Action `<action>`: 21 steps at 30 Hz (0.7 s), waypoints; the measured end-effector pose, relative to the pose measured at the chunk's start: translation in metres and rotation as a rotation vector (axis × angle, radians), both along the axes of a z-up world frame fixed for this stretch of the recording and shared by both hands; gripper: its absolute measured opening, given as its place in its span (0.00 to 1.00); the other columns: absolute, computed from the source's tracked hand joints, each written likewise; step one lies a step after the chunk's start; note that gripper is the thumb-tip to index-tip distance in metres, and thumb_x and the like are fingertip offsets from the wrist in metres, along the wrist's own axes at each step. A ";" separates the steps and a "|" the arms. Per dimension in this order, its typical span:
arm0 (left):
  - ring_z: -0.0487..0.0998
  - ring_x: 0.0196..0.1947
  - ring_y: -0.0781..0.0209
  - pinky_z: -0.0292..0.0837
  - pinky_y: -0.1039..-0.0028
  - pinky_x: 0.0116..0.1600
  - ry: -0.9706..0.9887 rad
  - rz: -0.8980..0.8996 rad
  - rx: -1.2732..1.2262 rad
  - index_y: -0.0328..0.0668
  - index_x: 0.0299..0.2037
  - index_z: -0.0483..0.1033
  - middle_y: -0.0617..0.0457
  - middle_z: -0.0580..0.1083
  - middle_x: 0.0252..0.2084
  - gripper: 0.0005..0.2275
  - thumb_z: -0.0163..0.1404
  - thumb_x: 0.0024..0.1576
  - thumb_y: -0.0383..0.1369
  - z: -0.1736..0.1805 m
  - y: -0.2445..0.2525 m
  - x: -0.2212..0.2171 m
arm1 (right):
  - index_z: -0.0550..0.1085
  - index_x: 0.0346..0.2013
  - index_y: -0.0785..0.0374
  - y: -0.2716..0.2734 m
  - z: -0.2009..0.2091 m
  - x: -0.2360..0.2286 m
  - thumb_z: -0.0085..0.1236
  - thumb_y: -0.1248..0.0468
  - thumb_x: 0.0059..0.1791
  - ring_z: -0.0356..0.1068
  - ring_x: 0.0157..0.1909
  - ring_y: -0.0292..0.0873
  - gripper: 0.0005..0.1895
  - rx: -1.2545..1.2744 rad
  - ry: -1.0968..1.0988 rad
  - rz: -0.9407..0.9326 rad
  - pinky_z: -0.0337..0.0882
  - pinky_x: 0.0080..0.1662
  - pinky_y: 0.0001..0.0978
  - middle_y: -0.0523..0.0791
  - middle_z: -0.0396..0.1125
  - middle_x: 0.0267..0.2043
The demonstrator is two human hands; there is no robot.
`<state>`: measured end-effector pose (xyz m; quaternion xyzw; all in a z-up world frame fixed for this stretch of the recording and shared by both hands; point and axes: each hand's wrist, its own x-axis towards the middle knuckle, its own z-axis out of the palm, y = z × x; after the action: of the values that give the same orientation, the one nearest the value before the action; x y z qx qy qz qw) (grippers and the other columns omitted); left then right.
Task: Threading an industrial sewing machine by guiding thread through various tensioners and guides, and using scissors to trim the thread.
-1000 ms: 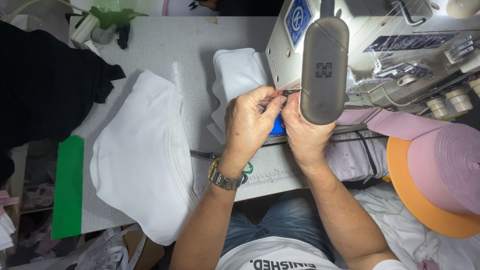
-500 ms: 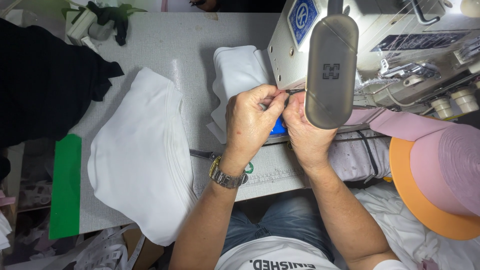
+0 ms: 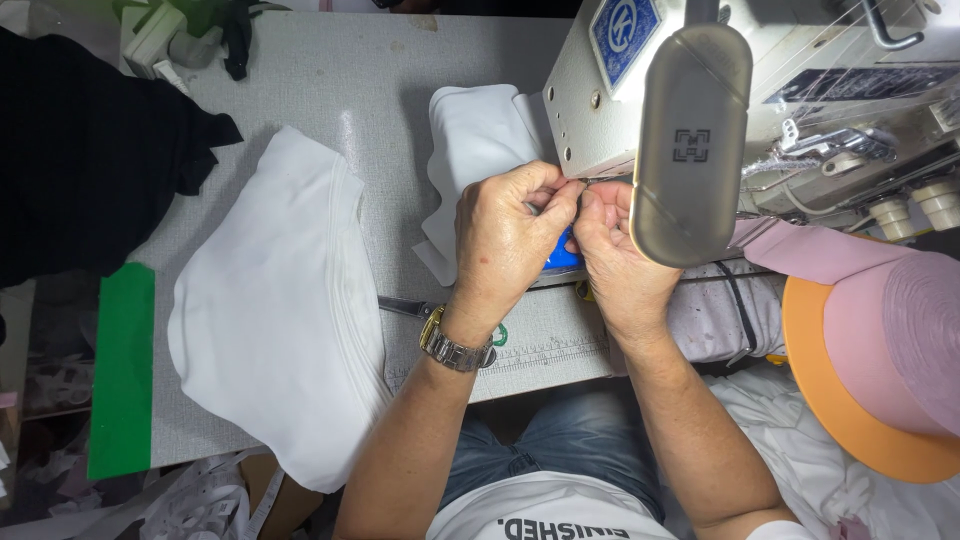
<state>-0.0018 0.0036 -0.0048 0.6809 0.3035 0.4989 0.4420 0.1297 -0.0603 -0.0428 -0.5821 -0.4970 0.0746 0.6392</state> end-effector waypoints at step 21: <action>0.86 0.26 0.60 0.81 0.73 0.34 -0.014 -0.154 -0.107 0.46 0.37 0.83 0.52 0.81 0.25 0.06 0.51 0.56 0.28 -0.009 0.016 -0.013 | 0.73 0.41 0.78 0.014 -0.023 0.009 0.59 0.78 0.54 0.76 0.25 0.44 0.03 0.026 -0.064 -0.093 0.78 0.26 0.27 0.50 0.66 0.23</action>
<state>-0.0146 0.0197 -0.0136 0.6741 0.2735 0.4511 0.5169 0.1386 -0.0461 -0.0662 -0.5983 -0.4904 0.0197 0.6334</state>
